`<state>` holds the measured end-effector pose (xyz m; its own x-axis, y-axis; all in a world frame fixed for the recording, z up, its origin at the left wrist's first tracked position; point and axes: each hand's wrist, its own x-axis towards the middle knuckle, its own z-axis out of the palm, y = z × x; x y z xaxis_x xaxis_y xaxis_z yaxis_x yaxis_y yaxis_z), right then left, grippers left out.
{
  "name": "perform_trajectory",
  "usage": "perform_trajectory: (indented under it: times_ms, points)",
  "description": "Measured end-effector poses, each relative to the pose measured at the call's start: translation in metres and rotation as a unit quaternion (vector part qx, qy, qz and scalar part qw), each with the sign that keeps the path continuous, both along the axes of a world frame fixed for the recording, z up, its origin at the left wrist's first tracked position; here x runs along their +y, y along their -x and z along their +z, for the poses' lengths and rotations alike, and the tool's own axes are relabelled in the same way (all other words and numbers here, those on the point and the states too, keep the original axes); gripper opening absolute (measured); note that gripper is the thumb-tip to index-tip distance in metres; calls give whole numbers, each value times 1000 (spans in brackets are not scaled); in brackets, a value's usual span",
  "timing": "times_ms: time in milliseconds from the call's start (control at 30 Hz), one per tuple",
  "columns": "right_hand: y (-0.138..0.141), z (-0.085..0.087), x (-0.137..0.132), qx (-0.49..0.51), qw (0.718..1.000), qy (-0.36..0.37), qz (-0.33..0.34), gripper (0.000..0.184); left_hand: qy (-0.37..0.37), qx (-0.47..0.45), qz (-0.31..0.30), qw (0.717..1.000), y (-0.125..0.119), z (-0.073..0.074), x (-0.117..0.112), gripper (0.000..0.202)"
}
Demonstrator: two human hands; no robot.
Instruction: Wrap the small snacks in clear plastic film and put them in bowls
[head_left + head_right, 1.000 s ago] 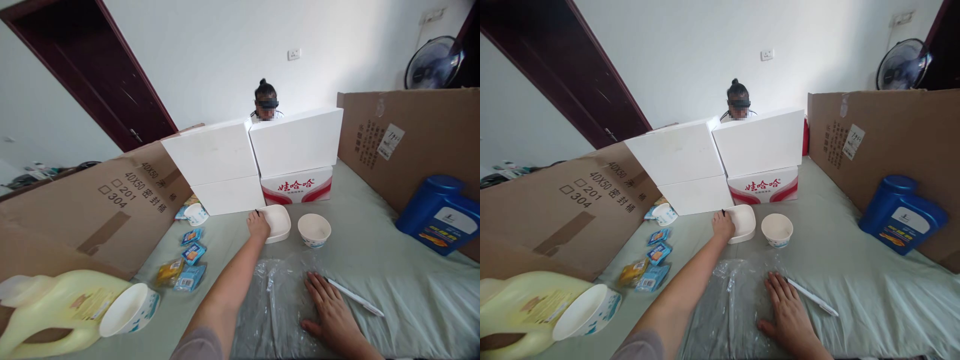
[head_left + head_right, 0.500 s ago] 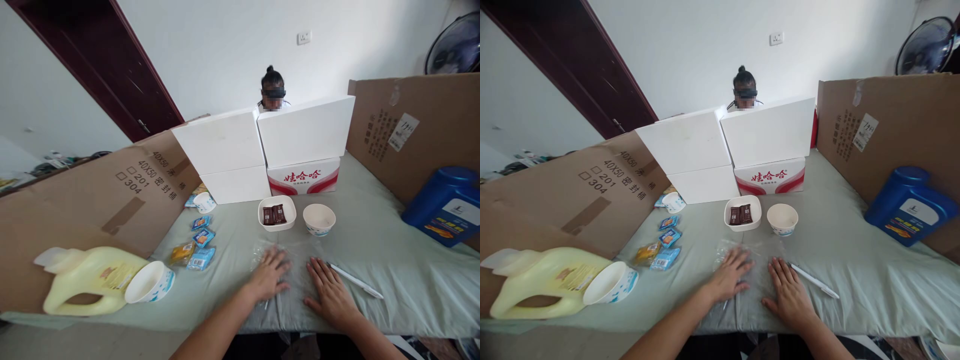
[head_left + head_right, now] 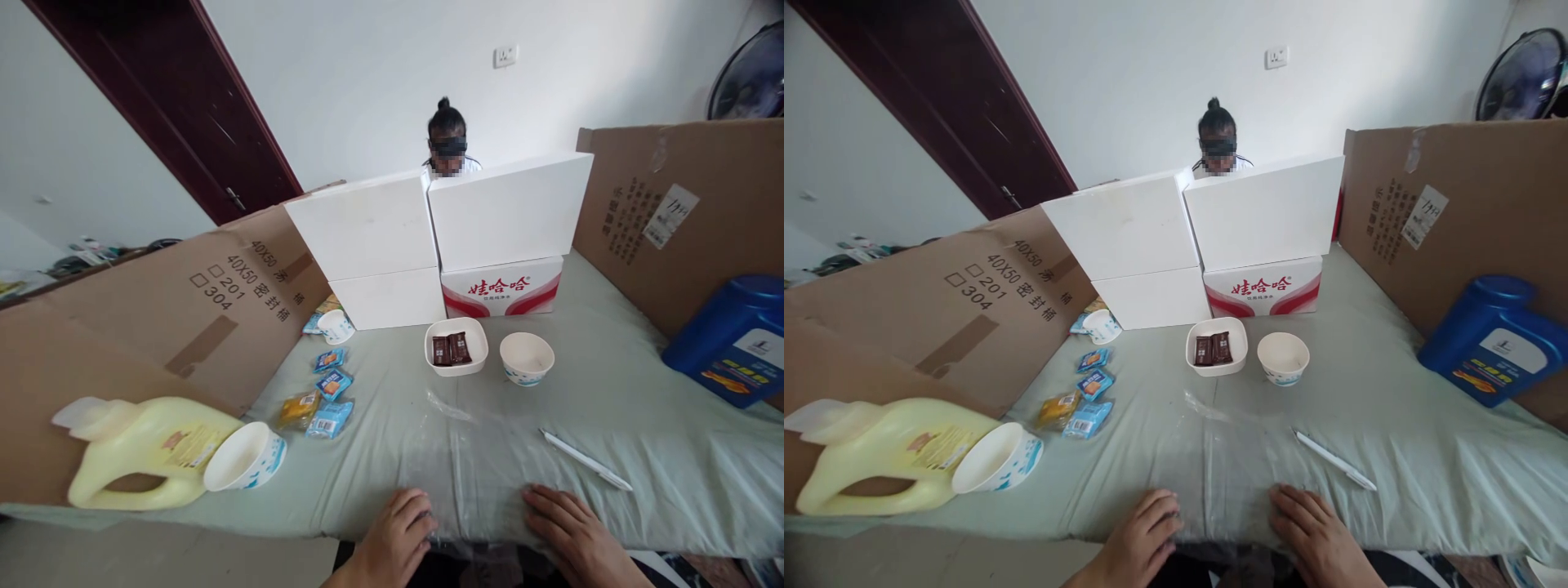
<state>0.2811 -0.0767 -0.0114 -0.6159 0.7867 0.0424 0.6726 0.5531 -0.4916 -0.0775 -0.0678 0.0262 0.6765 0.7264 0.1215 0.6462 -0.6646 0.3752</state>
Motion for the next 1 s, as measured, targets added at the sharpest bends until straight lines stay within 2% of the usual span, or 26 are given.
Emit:
perform_trajectory:
  times_ms: [67, 167, 267, 367, 433, 533, 667, 833, 933, 1000]
  points:
    - [-2, 9, -3, 35, 999, 27, -12, 31, 9, -35, 7, 999, 2, 4, -5, 23]
    - [1, 24, -1, 101, 989, 83, -74, 34, 75, -67, 55, 993, 2, 20, -3, 21]
    - [8, 32, 8, 154, 968, 125, -151, 35, 148, -41, 98, 983, -5, 41, 9, 16]
    - [17, 31, 19, 172, 952, 123, -222, 34, 155, 1, 110, 982, -16, 51, 29, 18]
    - [23, 27, 26, 174, 943, 100, -265, 34, 131, 10, 133, 982, -22, 48, 44, 21]
    - [30, 19, 33, 174, 930, 70, -316, 35, 88, 11, 183, 979, -28, 31, 64, 23]
    - [35, 14, 37, 176, 923, 61, -338, 35, 53, 38, 238, 969, -34, 13, 79, 24]
    - [38, 21, 46, 184, 920, 61, -341, 38, 37, 86, 253, 963, -40, 12, 87, 20]
    - [39, 21, 54, 174, 923, 55, -337, 37, -54, 88, 290, 951, -48, 15, 82, 22]
    - [41, 16, 57, 161, 928, 56, -330, 37, -120, 63, 282, 950, -60, 13, 72, 23]
